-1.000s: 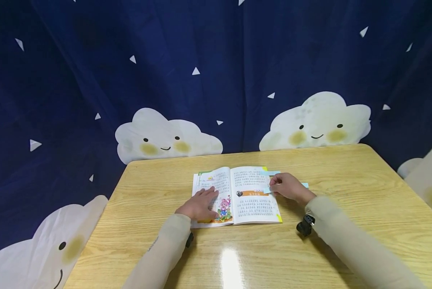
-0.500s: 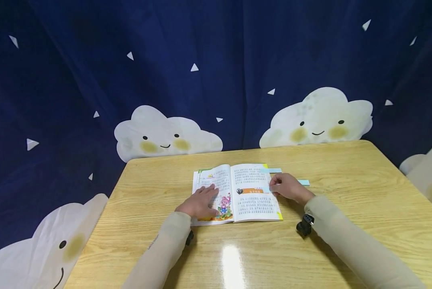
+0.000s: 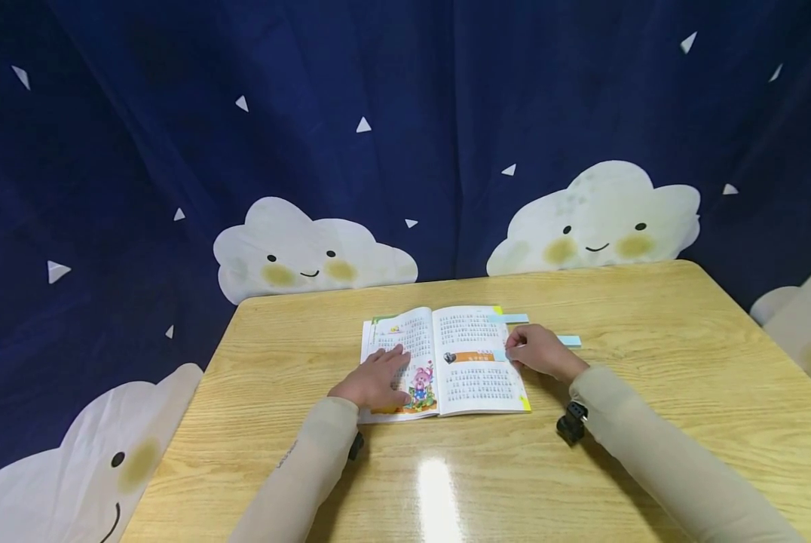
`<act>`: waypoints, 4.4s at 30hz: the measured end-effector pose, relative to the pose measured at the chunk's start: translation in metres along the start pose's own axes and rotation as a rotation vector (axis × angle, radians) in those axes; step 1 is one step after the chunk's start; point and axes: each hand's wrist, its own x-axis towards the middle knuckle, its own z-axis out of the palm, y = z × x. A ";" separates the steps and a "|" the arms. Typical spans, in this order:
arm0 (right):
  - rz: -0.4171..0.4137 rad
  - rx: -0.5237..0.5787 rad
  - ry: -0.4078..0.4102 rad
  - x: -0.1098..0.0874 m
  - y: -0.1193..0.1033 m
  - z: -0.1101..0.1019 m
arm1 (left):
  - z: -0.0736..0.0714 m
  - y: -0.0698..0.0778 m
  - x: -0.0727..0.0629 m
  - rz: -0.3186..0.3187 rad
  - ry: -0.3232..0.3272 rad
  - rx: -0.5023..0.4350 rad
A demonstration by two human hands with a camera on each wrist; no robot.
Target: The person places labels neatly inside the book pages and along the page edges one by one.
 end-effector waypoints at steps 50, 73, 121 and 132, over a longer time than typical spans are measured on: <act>-0.204 -0.278 0.042 0.006 0.002 -0.007 | -0.003 0.000 0.001 -0.008 -0.005 -0.016; -0.597 -0.698 0.048 -0.019 -0.015 -0.011 | -0.001 -0.003 0.000 -0.018 -0.012 -0.017; -0.432 -0.706 -0.019 -0.045 -0.017 -0.007 | 0.002 -0.005 0.001 0.018 0.006 0.007; -0.418 -0.727 0.077 -0.047 -0.006 -0.018 | 0.000 -0.005 -0.001 0.027 0.011 0.007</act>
